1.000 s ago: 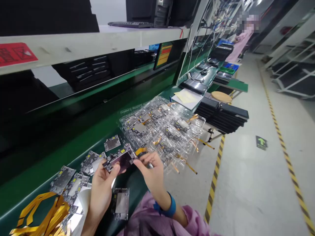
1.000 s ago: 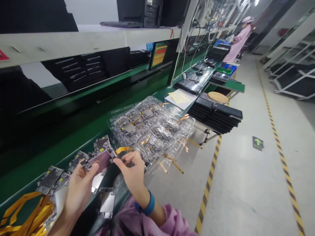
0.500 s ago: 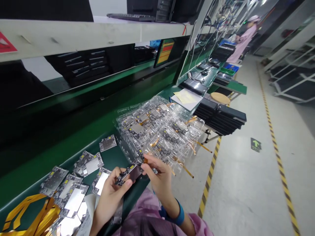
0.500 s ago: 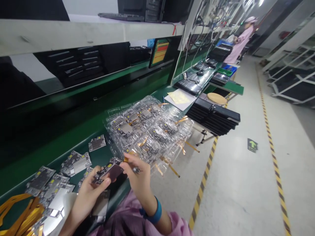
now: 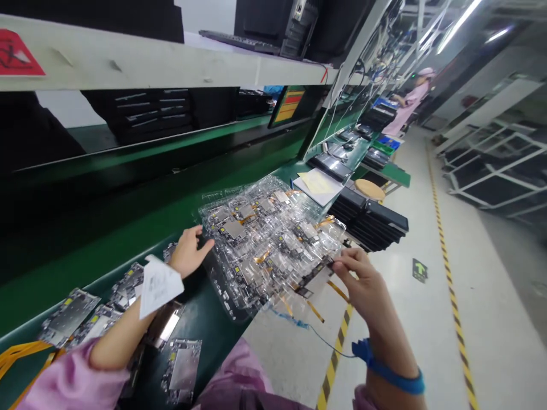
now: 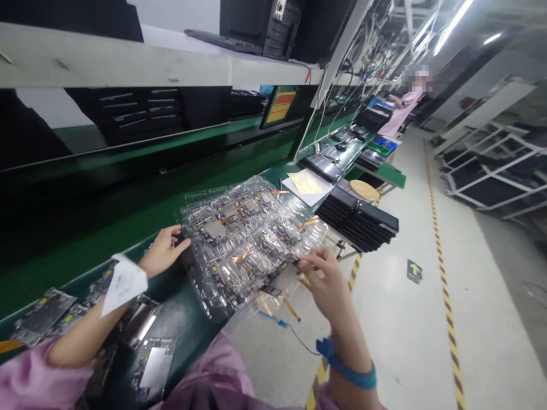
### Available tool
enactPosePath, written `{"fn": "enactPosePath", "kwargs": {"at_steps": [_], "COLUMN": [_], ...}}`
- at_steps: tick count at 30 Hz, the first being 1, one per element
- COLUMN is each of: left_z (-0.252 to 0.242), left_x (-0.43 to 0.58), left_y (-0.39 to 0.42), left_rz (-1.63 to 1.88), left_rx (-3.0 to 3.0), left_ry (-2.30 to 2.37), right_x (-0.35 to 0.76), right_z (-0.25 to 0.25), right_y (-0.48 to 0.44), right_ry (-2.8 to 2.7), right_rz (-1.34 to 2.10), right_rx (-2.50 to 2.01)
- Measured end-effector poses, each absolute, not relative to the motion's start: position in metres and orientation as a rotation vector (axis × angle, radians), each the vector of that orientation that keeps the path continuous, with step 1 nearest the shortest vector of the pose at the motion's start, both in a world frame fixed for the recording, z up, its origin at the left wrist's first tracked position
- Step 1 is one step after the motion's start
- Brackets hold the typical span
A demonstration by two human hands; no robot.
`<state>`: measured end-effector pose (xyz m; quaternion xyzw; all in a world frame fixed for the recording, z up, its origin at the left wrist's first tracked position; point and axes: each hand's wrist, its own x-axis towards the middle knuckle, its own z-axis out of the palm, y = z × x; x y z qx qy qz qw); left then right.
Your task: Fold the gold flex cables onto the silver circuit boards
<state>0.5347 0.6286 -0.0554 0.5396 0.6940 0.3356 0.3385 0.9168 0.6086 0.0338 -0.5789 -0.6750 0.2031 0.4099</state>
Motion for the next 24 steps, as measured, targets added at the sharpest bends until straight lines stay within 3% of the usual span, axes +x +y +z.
{"fn": "enactPosePath", "kwargs": {"at_steps": [5,11,18,24], "left_z": [-0.062,-0.055,-0.036,-0.006], "left_x": [0.539,0.543,0.565,0.616], "left_y": [0.69,0.687,0.683,0.76], "left_rz": [0.777,0.775,0.967,1.112], "left_rx": [1.403,1.431,1.362,1.272], "left_ry": [1.988,1.908,1.526,1.351], "right_x": [0.977,0.981,0.987,1.042], "right_z": [-0.004,-0.035,-0.049,-0.045], "right_y": [0.624,0.63,0.643,0.711], "right_ry": [-1.331,-1.23,-1.098,-0.986], "right_rz": [0.988,1.261,1.105,0.896], "right_rx": [-1.75,-1.659,-1.552,-1.54]}}
